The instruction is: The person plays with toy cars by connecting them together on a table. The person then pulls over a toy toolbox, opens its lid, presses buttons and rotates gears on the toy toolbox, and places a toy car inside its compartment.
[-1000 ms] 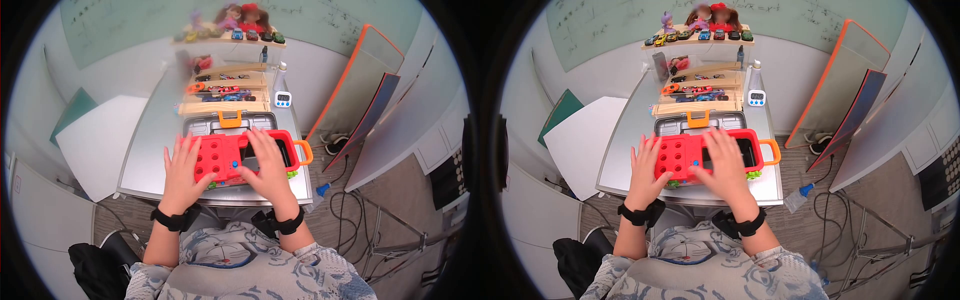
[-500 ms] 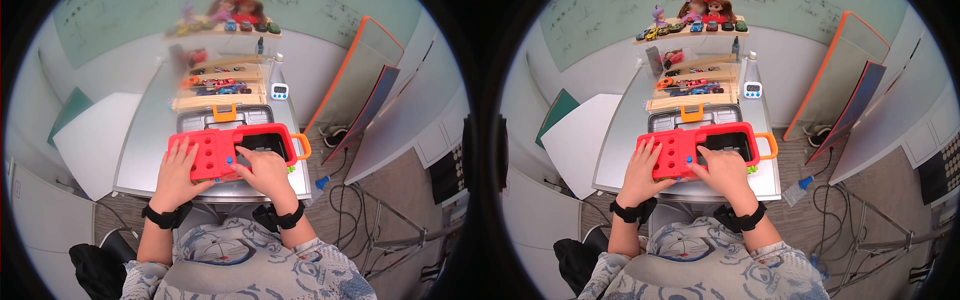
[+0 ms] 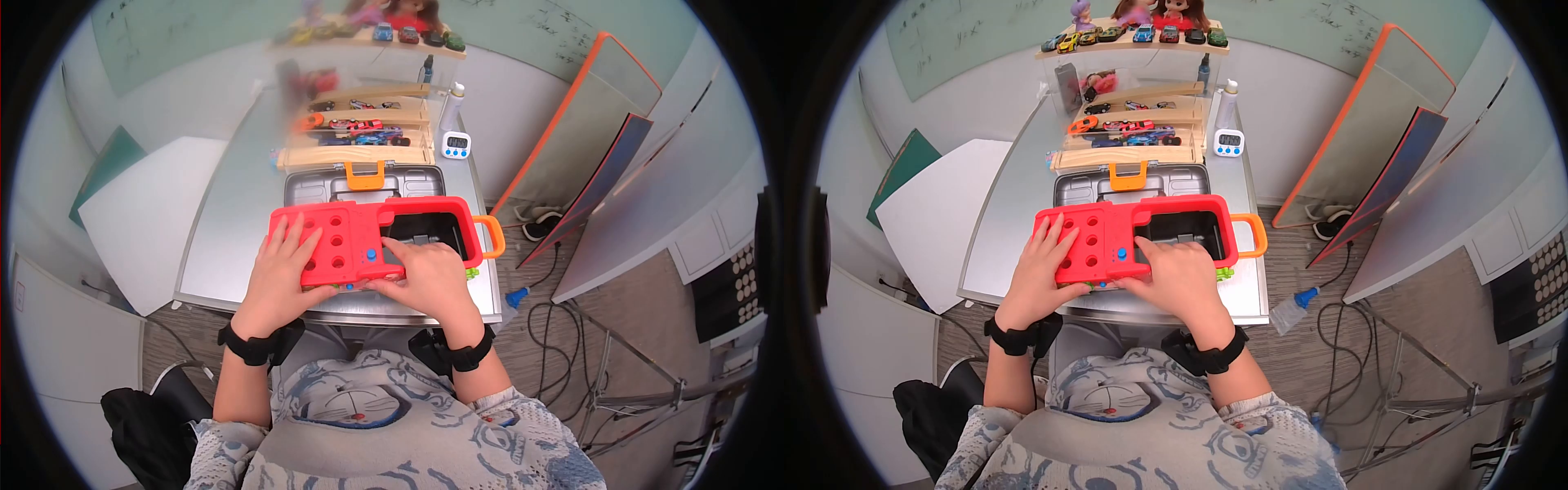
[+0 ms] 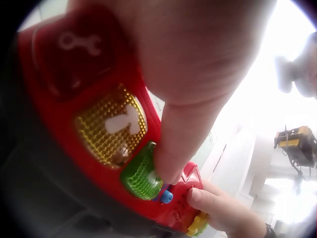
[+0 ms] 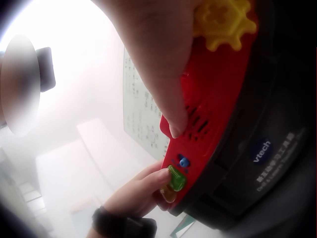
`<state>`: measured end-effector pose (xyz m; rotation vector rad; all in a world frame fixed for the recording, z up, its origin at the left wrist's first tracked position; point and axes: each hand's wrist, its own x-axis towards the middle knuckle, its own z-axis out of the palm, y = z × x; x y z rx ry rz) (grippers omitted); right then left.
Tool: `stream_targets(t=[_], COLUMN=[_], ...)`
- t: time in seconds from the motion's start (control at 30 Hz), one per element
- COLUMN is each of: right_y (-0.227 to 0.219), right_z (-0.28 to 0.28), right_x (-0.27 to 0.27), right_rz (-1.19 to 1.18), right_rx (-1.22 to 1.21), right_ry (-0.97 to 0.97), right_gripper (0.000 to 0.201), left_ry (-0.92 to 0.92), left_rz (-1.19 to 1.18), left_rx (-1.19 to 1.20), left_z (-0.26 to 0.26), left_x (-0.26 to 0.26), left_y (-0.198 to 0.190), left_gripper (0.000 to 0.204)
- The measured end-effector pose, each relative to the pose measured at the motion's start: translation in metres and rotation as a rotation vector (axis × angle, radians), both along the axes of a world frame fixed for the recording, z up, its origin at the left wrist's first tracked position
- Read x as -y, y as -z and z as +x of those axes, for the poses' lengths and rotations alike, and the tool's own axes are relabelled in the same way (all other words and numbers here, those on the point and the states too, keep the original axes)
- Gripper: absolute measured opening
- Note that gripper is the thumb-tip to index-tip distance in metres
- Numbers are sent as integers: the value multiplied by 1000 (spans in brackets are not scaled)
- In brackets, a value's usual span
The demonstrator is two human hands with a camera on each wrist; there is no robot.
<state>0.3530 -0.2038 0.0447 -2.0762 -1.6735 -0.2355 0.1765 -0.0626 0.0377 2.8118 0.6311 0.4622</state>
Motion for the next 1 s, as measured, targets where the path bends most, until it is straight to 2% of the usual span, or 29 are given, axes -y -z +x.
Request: stream_targets(t=[1.0], right_y=[-2], right_z=[-1], right_x=[0], right_rz=[-42], right_rx=[10], right_ry=[24], right_gripper=[61], left_ry=[-39], left_rz=[-6], left_rx=[5], left_z=[1], left_x=[5], left_y=[0], left_gripper=[82])
